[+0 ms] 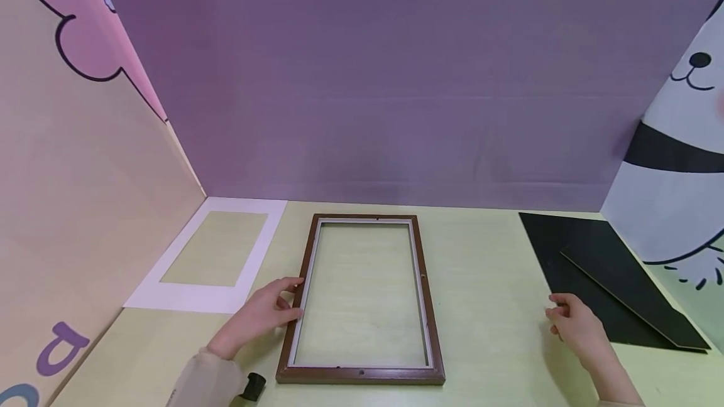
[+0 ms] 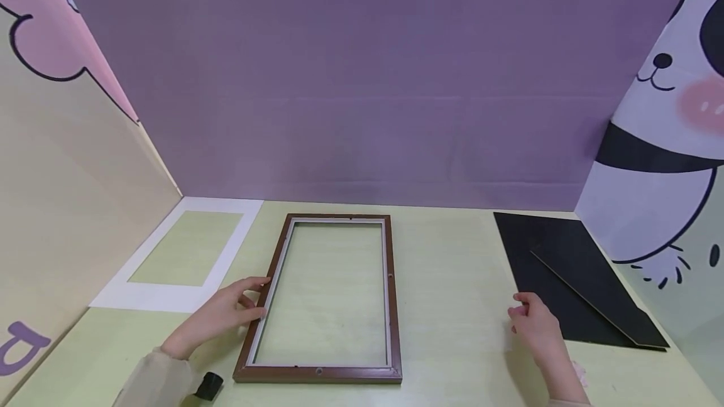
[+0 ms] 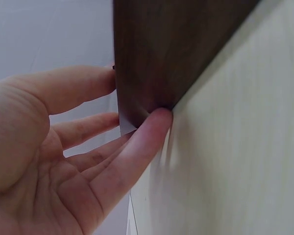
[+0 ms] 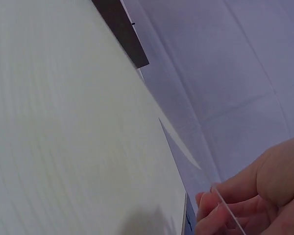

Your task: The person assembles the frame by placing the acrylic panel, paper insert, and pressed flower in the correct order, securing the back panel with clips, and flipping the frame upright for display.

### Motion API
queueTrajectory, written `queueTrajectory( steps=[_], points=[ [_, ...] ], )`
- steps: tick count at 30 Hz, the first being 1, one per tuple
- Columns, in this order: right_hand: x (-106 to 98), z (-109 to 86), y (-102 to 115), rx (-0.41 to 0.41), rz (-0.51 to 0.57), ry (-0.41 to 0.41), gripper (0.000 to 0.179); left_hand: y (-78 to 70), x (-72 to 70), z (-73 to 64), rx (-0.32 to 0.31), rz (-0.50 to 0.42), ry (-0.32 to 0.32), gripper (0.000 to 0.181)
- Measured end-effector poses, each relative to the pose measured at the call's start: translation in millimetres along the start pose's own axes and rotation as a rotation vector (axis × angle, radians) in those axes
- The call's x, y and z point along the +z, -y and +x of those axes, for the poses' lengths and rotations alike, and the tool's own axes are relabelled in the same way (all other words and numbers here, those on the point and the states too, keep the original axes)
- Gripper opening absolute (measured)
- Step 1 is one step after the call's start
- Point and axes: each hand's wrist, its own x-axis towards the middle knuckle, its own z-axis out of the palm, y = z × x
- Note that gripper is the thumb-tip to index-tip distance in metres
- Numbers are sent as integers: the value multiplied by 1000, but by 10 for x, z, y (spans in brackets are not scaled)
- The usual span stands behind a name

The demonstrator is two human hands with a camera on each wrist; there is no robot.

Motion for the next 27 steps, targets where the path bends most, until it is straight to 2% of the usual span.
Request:
queueTrajectory(
  steps=[9, 20, 23, 27],
  points=[
    [-7, -33, 39, -3, 57, -38, 36, -7, 4, -38, -26, -17, -19, 58],
    [6, -67, 50, -12, 65, -91, 39, 33, 6, -56, 3, -34, -4, 58],
    [28, 13, -59, -58, 50, -141, 38, 38, 1, -51, 14, -41, 1, 59],
    [108, 289, -418, -93, -25, -251, 37, 32, -9, -29, 26, -51, 9, 60]
  ],
)
